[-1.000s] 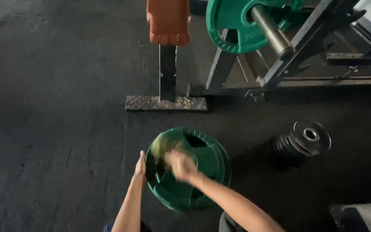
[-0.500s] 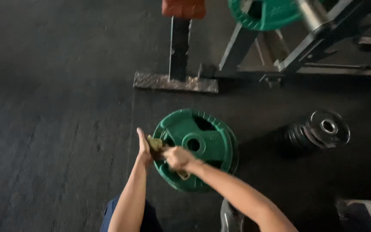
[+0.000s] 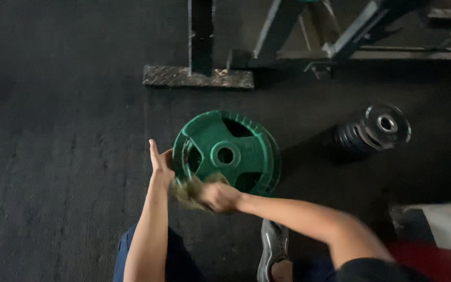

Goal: The person wipes down green weight plates with a cloth and then slides them onto a barbell rack.

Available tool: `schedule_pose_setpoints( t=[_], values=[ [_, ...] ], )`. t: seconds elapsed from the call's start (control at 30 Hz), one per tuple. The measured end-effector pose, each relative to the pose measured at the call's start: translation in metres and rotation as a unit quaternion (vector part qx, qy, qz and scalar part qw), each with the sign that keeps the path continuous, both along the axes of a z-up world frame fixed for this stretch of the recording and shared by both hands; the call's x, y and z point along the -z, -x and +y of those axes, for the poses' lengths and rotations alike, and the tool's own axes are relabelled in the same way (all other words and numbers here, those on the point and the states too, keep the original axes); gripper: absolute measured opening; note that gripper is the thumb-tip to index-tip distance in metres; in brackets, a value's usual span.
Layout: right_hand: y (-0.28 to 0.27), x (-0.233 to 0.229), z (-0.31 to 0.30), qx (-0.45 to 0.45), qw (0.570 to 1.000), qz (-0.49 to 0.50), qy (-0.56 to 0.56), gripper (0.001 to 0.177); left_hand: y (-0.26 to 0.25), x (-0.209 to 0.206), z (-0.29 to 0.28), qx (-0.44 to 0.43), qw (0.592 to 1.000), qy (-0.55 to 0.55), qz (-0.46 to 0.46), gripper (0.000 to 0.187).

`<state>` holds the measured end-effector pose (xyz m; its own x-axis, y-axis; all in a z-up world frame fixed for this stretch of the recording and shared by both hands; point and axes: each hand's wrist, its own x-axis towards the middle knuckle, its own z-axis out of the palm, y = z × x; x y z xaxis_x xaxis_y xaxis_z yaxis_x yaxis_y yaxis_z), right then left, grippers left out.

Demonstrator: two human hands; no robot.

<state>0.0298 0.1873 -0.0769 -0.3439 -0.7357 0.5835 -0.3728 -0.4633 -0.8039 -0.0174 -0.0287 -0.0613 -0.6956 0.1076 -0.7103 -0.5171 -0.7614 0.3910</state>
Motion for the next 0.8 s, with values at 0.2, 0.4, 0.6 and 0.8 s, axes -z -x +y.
schedule_pose_setpoints(
  t=[0.2,0.4,0.6,0.8],
  values=[
    [0.016,-0.034,0.1,0.123,0.898,0.309,-0.288,0.06,-0.018,-0.041,0.02,0.06,0.953,0.294,-0.043,0.103],
    [0.045,-0.067,0.055,0.442,0.79,0.204,-0.372,0.025,-0.001,-0.013,0.026,-0.004,0.943,0.331,-0.035,0.098],
    [0.061,-0.03,0.068,0.431,0.722,0.293,-0.456,0.055,0.002,-0.002,0.018,0.044,0.952,0.291,-0.083,0.092],
    [0.035,-0.032,0.132,0.477,0.738,0.304,-0.367,0.051,-0.003,-0.008,0.015,0.083,0.952,0.289,-0.059,0.085]
  ],
)
